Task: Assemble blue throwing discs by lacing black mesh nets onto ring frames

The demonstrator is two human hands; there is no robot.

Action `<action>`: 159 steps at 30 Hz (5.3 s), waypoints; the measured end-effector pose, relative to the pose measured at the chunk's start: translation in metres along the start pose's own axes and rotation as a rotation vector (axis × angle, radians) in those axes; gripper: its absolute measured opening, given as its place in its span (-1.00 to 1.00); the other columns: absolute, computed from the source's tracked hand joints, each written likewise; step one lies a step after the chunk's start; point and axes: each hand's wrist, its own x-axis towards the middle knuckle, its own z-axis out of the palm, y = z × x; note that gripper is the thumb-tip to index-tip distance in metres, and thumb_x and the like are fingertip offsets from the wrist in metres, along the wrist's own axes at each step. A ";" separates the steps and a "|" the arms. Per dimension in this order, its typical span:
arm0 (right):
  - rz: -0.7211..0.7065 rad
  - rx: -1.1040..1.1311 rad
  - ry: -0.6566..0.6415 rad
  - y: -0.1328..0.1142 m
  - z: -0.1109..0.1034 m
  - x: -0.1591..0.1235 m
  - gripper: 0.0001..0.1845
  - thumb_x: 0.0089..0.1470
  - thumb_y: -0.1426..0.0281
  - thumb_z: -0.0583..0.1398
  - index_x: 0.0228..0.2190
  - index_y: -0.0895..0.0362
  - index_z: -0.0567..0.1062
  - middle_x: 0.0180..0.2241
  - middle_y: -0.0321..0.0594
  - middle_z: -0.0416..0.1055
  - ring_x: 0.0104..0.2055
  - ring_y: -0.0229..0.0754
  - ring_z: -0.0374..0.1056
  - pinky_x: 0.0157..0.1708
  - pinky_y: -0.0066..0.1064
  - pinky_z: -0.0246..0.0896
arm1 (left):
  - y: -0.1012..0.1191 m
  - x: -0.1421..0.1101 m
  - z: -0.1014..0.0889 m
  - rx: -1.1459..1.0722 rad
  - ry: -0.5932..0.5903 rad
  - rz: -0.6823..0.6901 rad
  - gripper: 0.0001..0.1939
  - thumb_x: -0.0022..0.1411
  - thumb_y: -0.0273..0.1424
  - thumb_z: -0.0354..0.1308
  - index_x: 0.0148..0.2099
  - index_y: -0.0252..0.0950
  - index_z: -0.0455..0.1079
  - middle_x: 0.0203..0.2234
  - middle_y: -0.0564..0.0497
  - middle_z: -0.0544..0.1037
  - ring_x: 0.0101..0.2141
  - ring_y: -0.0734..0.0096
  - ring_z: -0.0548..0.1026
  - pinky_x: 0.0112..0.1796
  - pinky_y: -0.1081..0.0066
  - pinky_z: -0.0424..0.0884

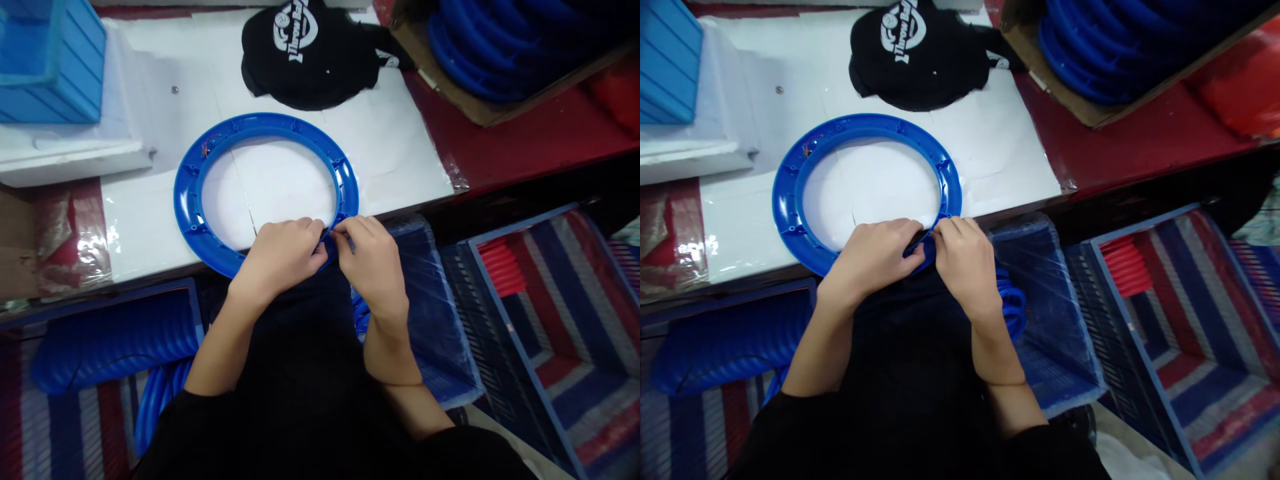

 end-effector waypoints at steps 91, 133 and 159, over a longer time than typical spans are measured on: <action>-0.338 -0.013 -0.117 0.031 -0.030 0.016 -0.69 0.36 0.60 0.05 -0.21 0.12 0.56 -0.23 -0.06 0.47 -0.15 0.01 0.31 -0.09 -0.14 0.28 | -0.018 0.004 0.014 0.034 0.062 0.297 -0.79 0.40 -0.51 0.07 0.01 -0.26 0.44 -0.28 0.01 0.67 -0.37 0.28 0.61 -0.41 0.36 0.29; -0.312 0.168 -0.525 0.050 -0.047 0.067 -0.84 0.26 0.44 0.20 -0.33 0.11 0.60 -0.35 -0.26 0.54 -0.31 -0.23 0.34 -0.30 -0.35 0.06 | -0.016 0.005 0.008 0.258 0.001 0.386 -0.78 0.43 -0.42 0.05 0.02 -0.29 0.48 -0.34 -0.05 0.67 -0.45 0.23 0.62 -0.52 0.33 0.28; -0.055 0.306 -0.256 0.055 -0.049 0.058 -0.88 0.22 0.39 0.27 -0.36 0.12 0.60 -0.38 -0.27 0.55 -0.35 -0.22 0.34 -0.27 -0.33 0.15 | -0.015 0.009 0.003 0.218 -0.068 0.364 -0.74 0.40 -0.44 0.05 0.06 -0.30 0.48 -0.30 -0.09 0.68 -0.44 0.20 0.63 -0.48 0.32 0.35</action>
